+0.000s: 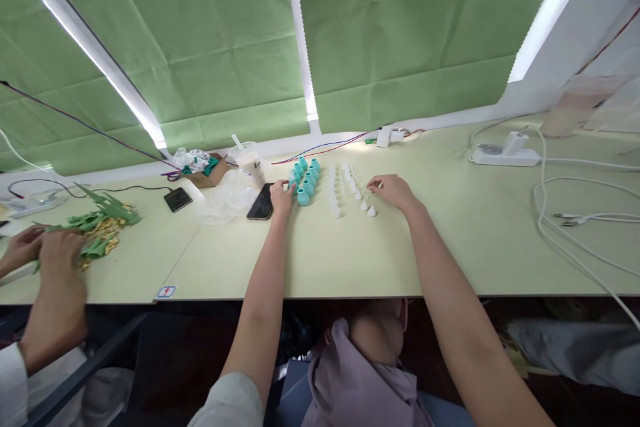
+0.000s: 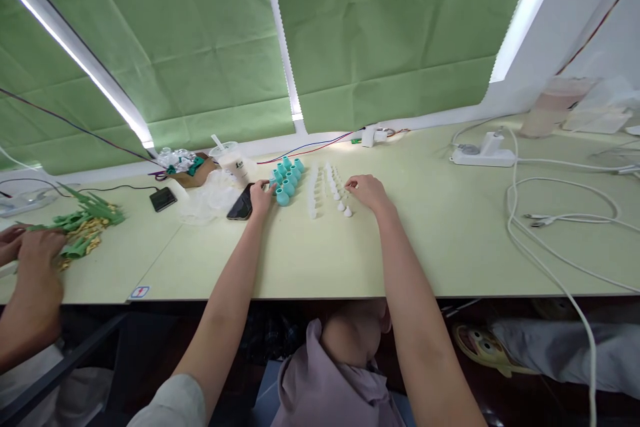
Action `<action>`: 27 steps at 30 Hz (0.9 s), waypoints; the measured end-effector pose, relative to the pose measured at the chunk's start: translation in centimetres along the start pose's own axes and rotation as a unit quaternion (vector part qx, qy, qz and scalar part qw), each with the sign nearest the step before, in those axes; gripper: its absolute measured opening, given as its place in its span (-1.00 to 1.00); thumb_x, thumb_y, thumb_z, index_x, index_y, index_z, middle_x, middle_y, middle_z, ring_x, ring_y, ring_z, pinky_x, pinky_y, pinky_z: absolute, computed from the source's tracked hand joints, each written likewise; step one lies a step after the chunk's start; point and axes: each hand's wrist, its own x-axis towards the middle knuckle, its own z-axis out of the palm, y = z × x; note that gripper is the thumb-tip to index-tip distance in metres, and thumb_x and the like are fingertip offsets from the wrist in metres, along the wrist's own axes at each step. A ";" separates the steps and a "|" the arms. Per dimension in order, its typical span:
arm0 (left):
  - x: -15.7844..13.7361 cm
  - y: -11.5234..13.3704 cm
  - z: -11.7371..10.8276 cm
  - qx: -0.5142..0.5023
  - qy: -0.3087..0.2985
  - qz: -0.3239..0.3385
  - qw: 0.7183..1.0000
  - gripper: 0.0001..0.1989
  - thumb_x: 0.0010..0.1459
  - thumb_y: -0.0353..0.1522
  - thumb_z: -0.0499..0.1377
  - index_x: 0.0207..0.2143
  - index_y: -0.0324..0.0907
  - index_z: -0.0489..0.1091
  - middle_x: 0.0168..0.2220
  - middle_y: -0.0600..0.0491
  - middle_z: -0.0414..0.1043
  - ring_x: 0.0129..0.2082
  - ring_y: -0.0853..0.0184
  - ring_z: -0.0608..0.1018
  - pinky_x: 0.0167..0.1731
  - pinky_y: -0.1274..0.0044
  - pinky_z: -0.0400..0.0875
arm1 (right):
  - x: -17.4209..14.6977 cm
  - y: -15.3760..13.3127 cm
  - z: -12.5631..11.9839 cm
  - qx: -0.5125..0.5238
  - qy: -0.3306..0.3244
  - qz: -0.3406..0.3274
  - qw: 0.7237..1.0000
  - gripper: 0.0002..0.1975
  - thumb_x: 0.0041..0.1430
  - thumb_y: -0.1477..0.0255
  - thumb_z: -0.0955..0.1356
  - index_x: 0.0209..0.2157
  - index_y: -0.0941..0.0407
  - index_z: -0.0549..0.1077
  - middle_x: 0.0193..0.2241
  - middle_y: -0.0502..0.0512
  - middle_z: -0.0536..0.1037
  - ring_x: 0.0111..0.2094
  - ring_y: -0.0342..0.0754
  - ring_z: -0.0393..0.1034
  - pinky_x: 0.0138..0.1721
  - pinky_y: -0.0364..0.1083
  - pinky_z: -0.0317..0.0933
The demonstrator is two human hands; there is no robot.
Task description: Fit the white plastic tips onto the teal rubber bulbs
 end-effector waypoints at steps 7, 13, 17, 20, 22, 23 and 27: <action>-0.4 3.1 -1.4 -0.057 0.126 0.047 0.989 -0.73 0.10 -0.26 0.13 -0.16 -0.19 0.34 -0.28 -0.02 0.41 -0.24 0.29 0.43 -0.19 0.46 0.31 | 0.0 -1.2 -0.3 0.096 0.063 -0.014 0.993 -0.82 0.08 0.32 0.30 -0.37 0.04 0.53 -0.40 0.00 0.56 -0.43 -0.11 0.35 -0.39 -0.13 0.13; -3.4 9.3 -2.8 0.008 0.167 0.208 0.964 -0.72 0.08 -0.24 0.15 -0.16 -0.15 0.43 -0.23 -0.06 0.36 -0.16 0.20 0.38 -0.11 0.40 0.29 | -0.3 -5.3 -0.2 0.342 0.060 -0.091 0.933 -0.56 0.04 0.15 0.34 -0.05 0.01 0.44 -0.23 0.06 0.51 -0.37 -0.12 0.36 -0.35 -0.13 0.24; -5.8 11.0 -1.7 0.030 0.057 0.327 0.943 -0.74 0.15 -0.28 0.08 -0.13 -0.15 0.40 -0.18 -0.05 0.41 -0.19 0.28 0.46 -0.20 0.49 0.33 | -0.5 -6.7 0.5 0.389 0.041 -0.118 0.913 -0.57 -0.05 0.14 0.40 -0.15 0.04 0.50 -0.23 0.08 0.51 -0.32 -0.09 0.38 -0.35 -0.12 0.26; -6.5 11.0 -0.8 0.043 0.008 0.330 0.943 -0.72 0.19 -0.28 0.04 -0.08 -0.15 0.36 -0.29 -0.01 0.45 -0.30 0.33 0.51 -0.33 0.56 0.33 | -0.3 -6.7 1.3 0.390 0.062 -0.091 0.914 -0.66 -0.11 0.13 0.42 -0.38 0.10 0.54 -0.37 0.09 0.54 -0.39 -0.08 0.39 -0.37 -0.10 0.25; -6.5 10.9 -0.7 0.036 -0.007 0.322 0.946 -0.70 0.20 -0.26 0.03 -0.07 -0.16 0.35 -0.31 -0.01 0.46 -0.29 0.32 0.52 -0.34 0.57 0.34 | -0.1 -6.5 1.7 0.403 0.072 -0.072 0.910 -0.66 -0.13 0.13 0.43 -0.43 0.11 0.53 -0.42 0.08 0.54 -0.44 -0.09 0.38 -0.39 -0.10 0.25; -6.5 10.9 -0.8 0.024 -0.017 0.318 0.947 -0.70 0.20 -0.26 0.03 -0.06 -0.16 0.35 -0.29 -0.02 0.46 -0.27 0.31 0.52 -0.32 0.57 0.34 | -0.1 -6.5 1.8 0.407 0.078 -0.068 0.907 -0.67 -0.13 0.13 0.43 -0.42 0.11 0.53 -0.42 0.08 0.54 -0.46 -0.10 0.37 -0.41 -0.10 0.25; -6.4 11.6 -1.3 -0.059 -0.067 0.286 0.954 -0.69 0.20 -0.23 0.03 -0.09 -0.19 0.36 -0.23 -0.06 0.48 -0.22 0.26 0.52 -0.24 0.49 0.37 | -0.5 -7.1 1.6 0.369 0.169 -0.085 0.910 -0.66 -0.07 0.18 0.42 -0.27 0.08 0.51 -0.39 0.04 0.51 -0.52 -0.16 0.31 -0.47 -0.13 0.23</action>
